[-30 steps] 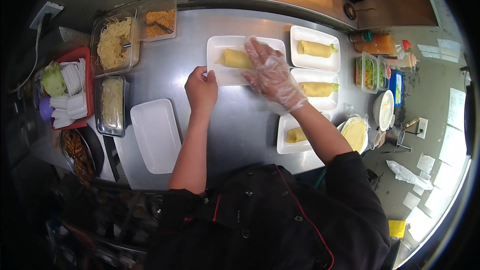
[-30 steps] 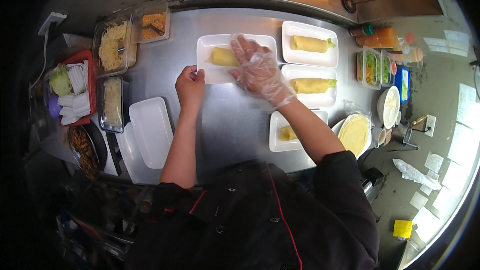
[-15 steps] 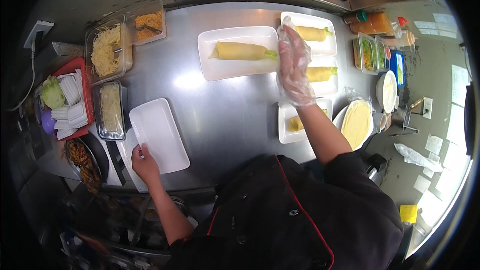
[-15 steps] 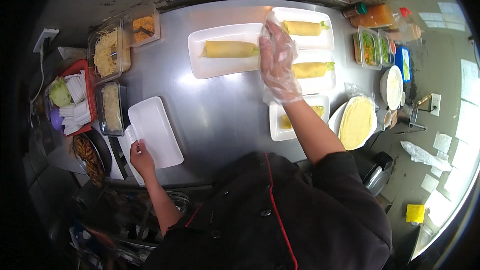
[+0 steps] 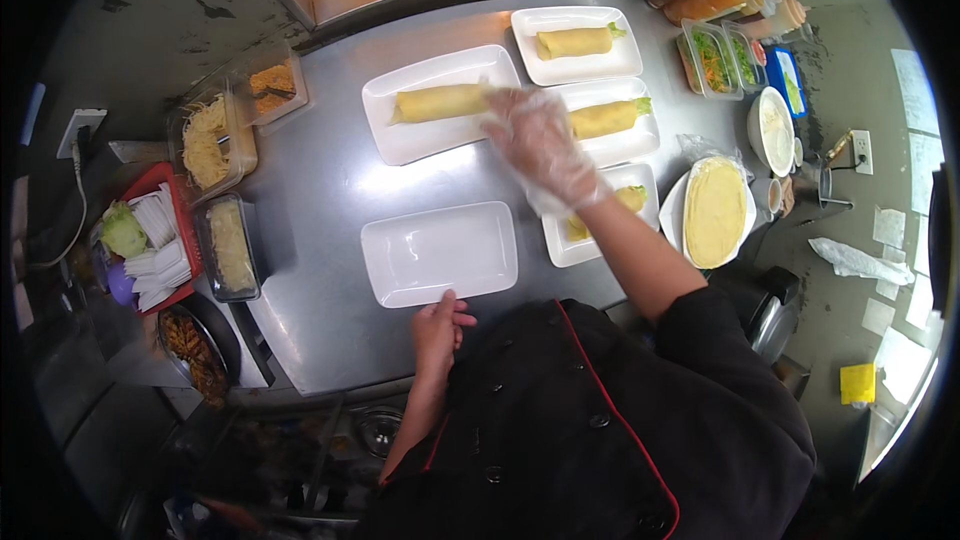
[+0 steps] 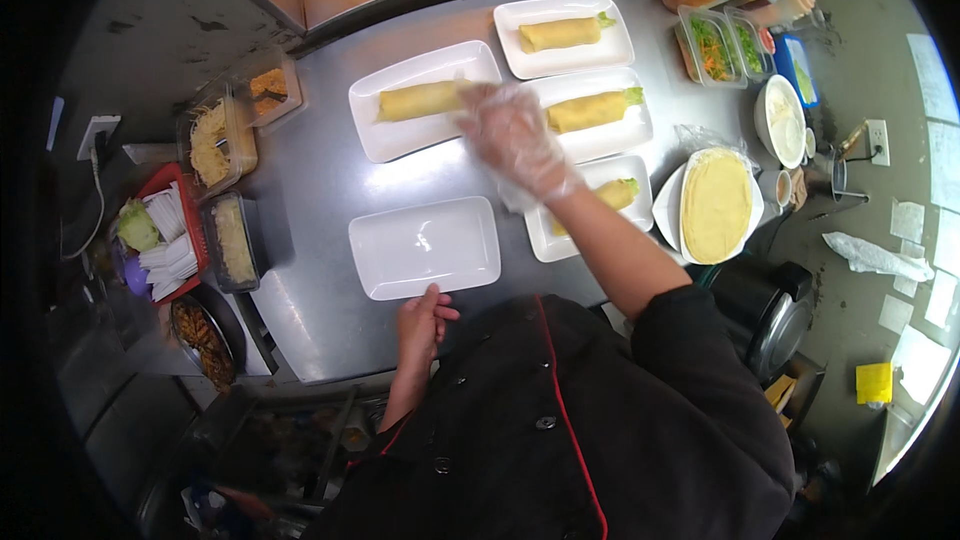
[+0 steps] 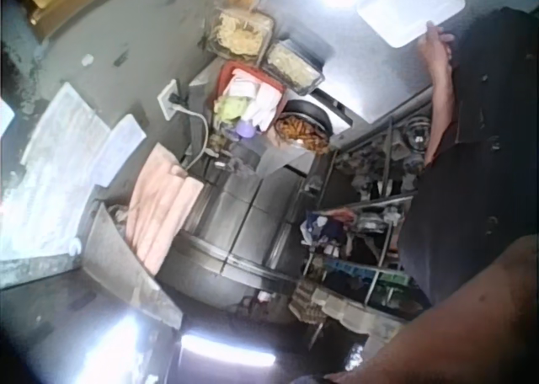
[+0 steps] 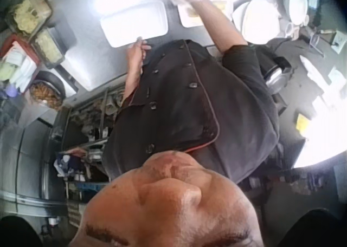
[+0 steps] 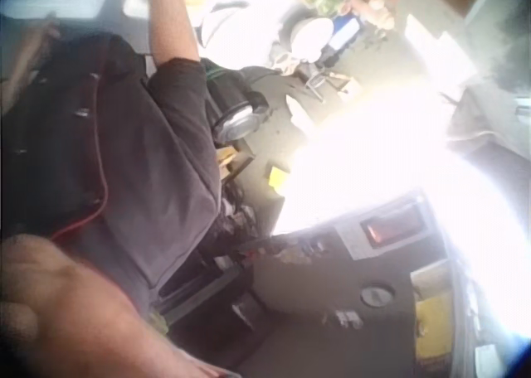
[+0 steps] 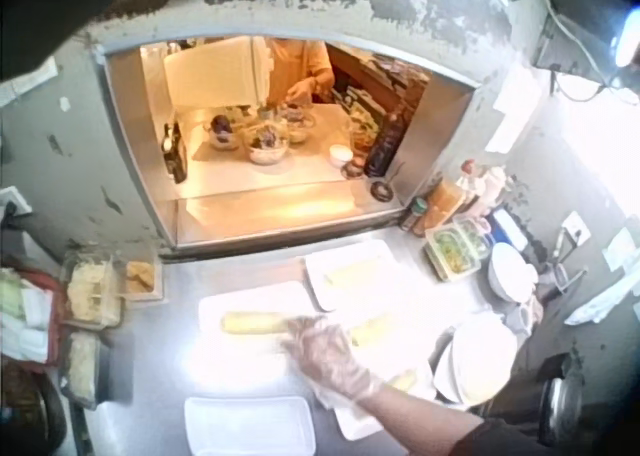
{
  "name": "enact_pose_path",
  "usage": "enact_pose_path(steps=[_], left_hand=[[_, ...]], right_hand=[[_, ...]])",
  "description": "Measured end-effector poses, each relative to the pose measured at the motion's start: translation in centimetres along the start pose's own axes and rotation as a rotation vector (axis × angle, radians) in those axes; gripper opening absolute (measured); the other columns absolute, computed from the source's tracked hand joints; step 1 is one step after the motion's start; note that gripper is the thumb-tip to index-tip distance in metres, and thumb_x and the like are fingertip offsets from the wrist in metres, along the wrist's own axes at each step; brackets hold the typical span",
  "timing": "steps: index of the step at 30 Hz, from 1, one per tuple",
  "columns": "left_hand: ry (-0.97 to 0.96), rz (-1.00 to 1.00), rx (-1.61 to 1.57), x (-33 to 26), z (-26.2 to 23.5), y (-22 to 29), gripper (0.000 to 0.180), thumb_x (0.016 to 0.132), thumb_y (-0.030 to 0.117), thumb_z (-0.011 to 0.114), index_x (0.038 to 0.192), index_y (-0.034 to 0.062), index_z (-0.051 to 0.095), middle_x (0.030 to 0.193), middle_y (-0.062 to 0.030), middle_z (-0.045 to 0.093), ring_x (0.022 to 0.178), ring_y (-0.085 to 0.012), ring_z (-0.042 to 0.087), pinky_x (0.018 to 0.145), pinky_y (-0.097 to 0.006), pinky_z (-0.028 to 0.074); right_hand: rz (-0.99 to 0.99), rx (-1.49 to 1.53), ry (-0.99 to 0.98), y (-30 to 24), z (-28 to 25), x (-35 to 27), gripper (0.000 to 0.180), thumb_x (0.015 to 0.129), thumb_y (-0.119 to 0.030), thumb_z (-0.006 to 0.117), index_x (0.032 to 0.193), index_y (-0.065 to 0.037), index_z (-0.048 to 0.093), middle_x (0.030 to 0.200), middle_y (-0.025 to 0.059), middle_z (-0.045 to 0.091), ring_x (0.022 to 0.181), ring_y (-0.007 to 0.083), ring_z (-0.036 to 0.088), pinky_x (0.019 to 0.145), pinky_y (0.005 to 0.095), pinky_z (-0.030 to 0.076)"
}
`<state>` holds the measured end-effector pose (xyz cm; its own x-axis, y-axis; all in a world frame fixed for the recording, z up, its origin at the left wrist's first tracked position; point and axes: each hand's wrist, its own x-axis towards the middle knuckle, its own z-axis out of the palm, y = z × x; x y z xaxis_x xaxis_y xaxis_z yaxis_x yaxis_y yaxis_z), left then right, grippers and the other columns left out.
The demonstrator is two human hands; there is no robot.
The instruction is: The person assembles food wraps by placing filling and shredded cheese onto thin yellow pancakes, rolling them up, placing them on plates, and pouring sauce from a cup over the finished rolls.
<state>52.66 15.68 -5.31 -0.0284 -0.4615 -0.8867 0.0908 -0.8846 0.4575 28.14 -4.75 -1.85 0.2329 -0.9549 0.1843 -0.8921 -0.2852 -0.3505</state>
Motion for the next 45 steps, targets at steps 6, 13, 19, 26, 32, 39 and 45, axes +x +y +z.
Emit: enact_pose_path(steps=[6,13,19,26,32,39,45], left_hand=[[-0.011,0.381,0.640,-0.5,0.0,8.5,0.043,0.096,0.038,0.062,0.079,-0.0008,0.069,0.066,-0.0112,0.068,0.059,-0.0191,0.065,0.064,-0.034,0.050],[0.524,0.752,0.629,10.0,4.5,23.8,0.032,0.090,0.031,0.066,0.103,0.0021,0.073,0.096,-0.0154,0.074,0.093,-0.0334,0.070,0.086,-0.040,0.054],[0.530,0.667,0.625,11.8,6.5,23.7,0.032,0.082,0.031,0.077,0.098,0.0021,0.074,0.091,-0.0143,0.075,0.086,-0.0286,0.072,0.081,-0.035,0.055],[0.639,0.837,0.649,13.0,5.3,22.8,0.032,0.079,0.029,0.081,0.098,0.0049,0.073,0.086,-0.0120,0.074,0.079,-0.0293,0.072,0.075,-0.038,0.055],[0.648,0.927,0.617,13.0,5.1,22.9,0.032,0.079,0.027,0.082,0.099,0.0034,0.072,0.081,-0.0113,0.072,0.077,-0.0266,0.070,0.075,-0.037,0.054],[0.839,1.132,0.783,10.6,-5.1,13.7,0.028,0.096,0.017,0.062,0.116,-0.0006,0.068,0.116,-0.0186,0.067,0.104,-0.0312,0.063,0.094,-0.040,0.050],[0.404,1.029,0.628,0.3,0.4,7.3,0.043,0.105,0.032,0.049,0.105,-0.0039,0.072,0.083,-0.0181,0.071,0.073,-0.0295,0.067,0.066,-0.039,0.054]], right_hand=[[0.278,-0.104,-0.442,2.6,-1.2,7.1,0.055,0.084,-0.038,0.070,0.125,-0.003,0.063,0.114,0.0231,0.068,0.106,0.0366,0.065,0.095,0.0442,0.048],[0.353,0.171,-0.487,2.2,0.5,8.6,0.041,0.080,-0.030,0.075,0.110,-0.002,0.070,0.115,0.0234,0.067,0.108,0.0379,0.065,0.096,0.0422,0.048],[0.380,0.350,-0.346,4.1,1.5,8.4,0.038,0.081,-0.018,0.076,0.115,-0.001,0.068,0.111,0.0219,0.069,0.106,0.0348,0.066,0.093,0.0392,0.050],[0.037,-0.088,-0.146,1.8,1.1,7.2,0.039,0.081,-0.023,0.075,0.115,-0.006,0.069,0.102,0.0186,0.069,0.100,0.0349,0.065,0.092,0.0409,0.050],[0.067,-0.019,-0.210,2.0,2.9,6.1,0.025,0.082,-0.014,0.064,0.105,-0.006,0.069,0.102,0.0161,0.069,0.101,0.0327,0.065,0.090,0.0451,0.049],[0.302,0.179,0.097,7.4,-6.7,-6.1,0.050,0.085,-0.031,0.076,0.123,-0.001,0.064,0.109,0.0213,0.069,0.101,0.0381,0.065,0.089,0.0450,0.051],[0.711,-0.055,0.316,12.6,-26.7,-24.2,0.038,0.092,-0.031,0.067,0.114,0.000,0.069,0.100,0.0215,0.070,0.094,0.0379,0.066,0.093,0.0404,0.051]])
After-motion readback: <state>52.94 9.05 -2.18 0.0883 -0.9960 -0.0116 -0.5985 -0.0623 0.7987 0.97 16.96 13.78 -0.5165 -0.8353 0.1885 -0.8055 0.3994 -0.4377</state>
